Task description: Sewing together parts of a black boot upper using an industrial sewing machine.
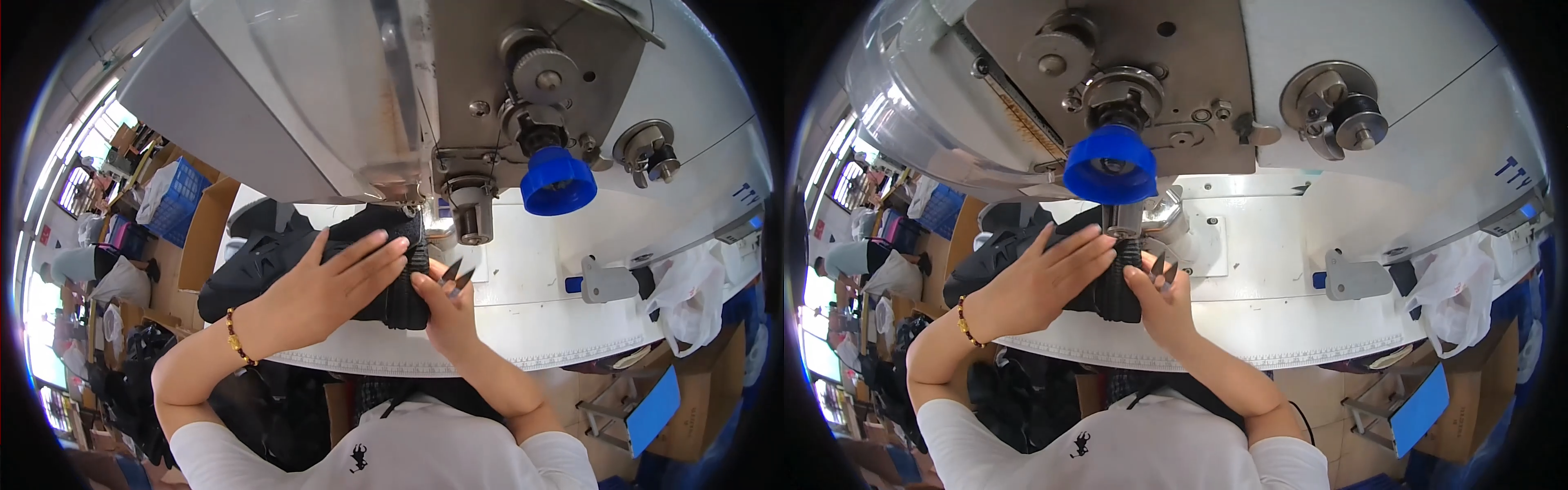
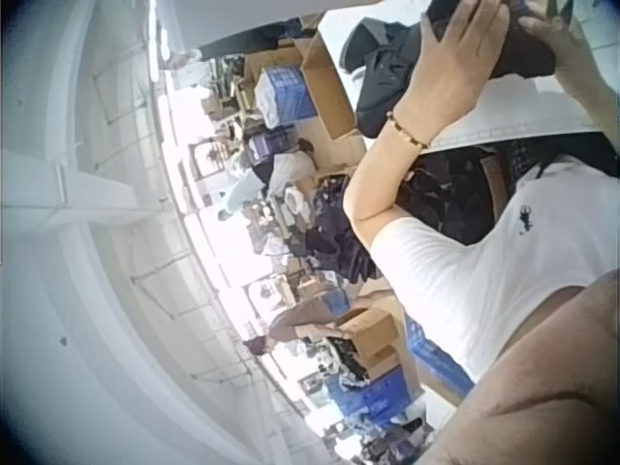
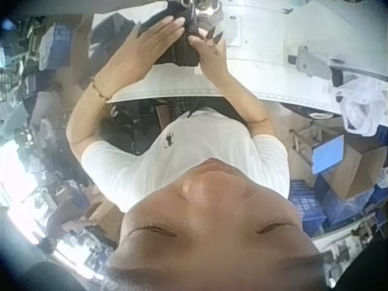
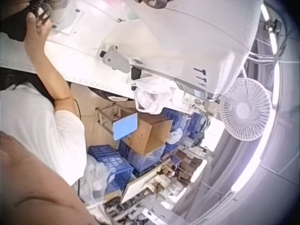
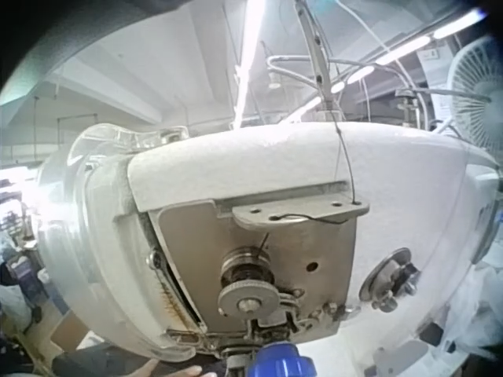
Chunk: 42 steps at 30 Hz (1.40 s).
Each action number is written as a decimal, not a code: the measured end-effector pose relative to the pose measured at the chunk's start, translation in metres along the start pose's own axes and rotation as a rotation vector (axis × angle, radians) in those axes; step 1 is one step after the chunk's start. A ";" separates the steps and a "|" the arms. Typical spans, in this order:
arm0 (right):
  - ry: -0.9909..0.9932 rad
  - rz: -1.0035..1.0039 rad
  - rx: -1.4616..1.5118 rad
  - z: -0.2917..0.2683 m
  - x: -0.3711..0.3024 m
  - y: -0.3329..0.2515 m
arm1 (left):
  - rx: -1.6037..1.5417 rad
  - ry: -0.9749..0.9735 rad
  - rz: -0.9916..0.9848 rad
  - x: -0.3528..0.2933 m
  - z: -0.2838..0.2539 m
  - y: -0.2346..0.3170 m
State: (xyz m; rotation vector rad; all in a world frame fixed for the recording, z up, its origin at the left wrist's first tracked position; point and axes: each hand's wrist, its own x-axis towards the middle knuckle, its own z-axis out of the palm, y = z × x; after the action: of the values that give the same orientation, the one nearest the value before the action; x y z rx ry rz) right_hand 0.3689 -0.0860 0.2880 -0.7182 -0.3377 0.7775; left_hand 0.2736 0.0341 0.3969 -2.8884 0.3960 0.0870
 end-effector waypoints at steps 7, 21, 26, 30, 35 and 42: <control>-0.154 -0.188 -0.238 -0.018 0.005 0.014 | 0.219 0.053 0.057 0.006 0.012 0.005; -0.167 -0.159 -0.338 -0.017 0.005 0.015 | 0.181 0.136 0.080 0.007 0.012 0.001; -0.135 -0.128 -0.280 -0.013 0.006 0.013 | 0.178 0.129 0.089 0.008 0.012 -0.002; -0.130 -0.140 -0.266 -0.013 0.011 0.011 | 0.131 0.135 0.106 0.011 0.008 -0.010; -0.111 -0.102 -0.132 -0.011 0.011 0.008 | 0.113 0.124 0.098 0.011 0.002 -0.008; -0.038 0.012 -0.010 -0.007 0.009 0.003 | 0.072 0.010 0.096 0.010 -0.001 -0.010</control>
State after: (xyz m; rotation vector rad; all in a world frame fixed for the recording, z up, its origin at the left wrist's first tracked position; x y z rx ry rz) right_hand 0.3773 -0.0807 0.2816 -0.7157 -0.3724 0.8020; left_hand 0.2860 0.0403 0.3988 -2.7998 0.5287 0.0726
